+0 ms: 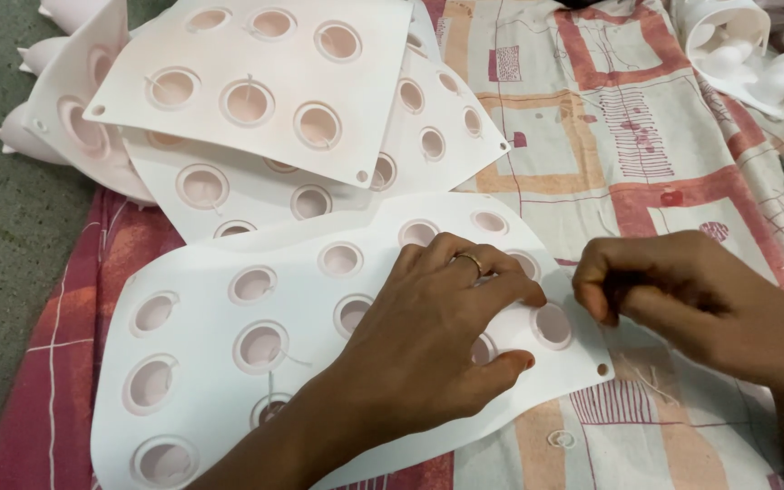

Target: Preparing wicks by threading them through silicone candle molds.

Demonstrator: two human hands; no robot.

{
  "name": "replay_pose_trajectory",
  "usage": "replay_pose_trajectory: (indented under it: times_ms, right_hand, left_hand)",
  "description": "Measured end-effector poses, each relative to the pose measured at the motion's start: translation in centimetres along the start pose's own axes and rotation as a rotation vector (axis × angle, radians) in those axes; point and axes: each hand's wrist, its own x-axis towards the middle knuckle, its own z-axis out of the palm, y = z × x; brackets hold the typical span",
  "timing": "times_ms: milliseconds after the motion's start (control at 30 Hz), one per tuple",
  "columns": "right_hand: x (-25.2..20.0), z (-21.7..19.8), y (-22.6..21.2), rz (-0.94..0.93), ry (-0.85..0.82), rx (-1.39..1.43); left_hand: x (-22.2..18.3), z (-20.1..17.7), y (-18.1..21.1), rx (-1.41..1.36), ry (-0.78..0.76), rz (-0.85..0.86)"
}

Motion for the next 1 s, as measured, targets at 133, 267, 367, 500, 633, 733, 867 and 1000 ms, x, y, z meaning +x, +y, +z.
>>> replay_pose_trajectory:
  times_ms: [133, 267, 367, 500, 633, 733, 867, 1000]
  right_hand:
    - [0.6, 1.3, -3.9, -0.115, -0.205, -0.092]
    - [1.1, 2.4, -6.1, 0.209, -0.189, -0.318]
    - [1.1, 2.5, -5.1, -0.233, -0.159, -0.225]
    - [1.3, 2.8, -5.4, -0.031, -0.121, -0.267]
    - [1.6, 2.9, -7.3, 0.237, -0.084, -0.393]
    - [0.9, 2.0, -4.3, -0.052, -0.064, -0.265]
    - [0.8, 1.7, -4.2, -0.138, -0.052, -0.102]
    - [1.1, 1.2, -4.0, -0.007, 0.091, -0.132]
  left_hand:
    - [0.0, -0.1, 0.1, -0.005, 0.018, -0.006]
    - [0.1, -0.3, 0.2, -0.015, -0.022, -0.060]
    - [0.1, -0.2, 0.1, -0.018, -0.017, -0.051]
    - [0.1, -0.2, 0.0, -0.014, -0.004, -0.033]
    - [0.1, -0.2, 0.0, -0.014, -0.004, -0.029]
    - [0.0, -0.1, 0.0, 0.003, 0.011, -0.023]
    - [0.0, -0.1, 0.0, -0.004, 0.015, -0.027]
    - [-0.1, -0.6, 0.2, -0.011, 0.063, -0.008]
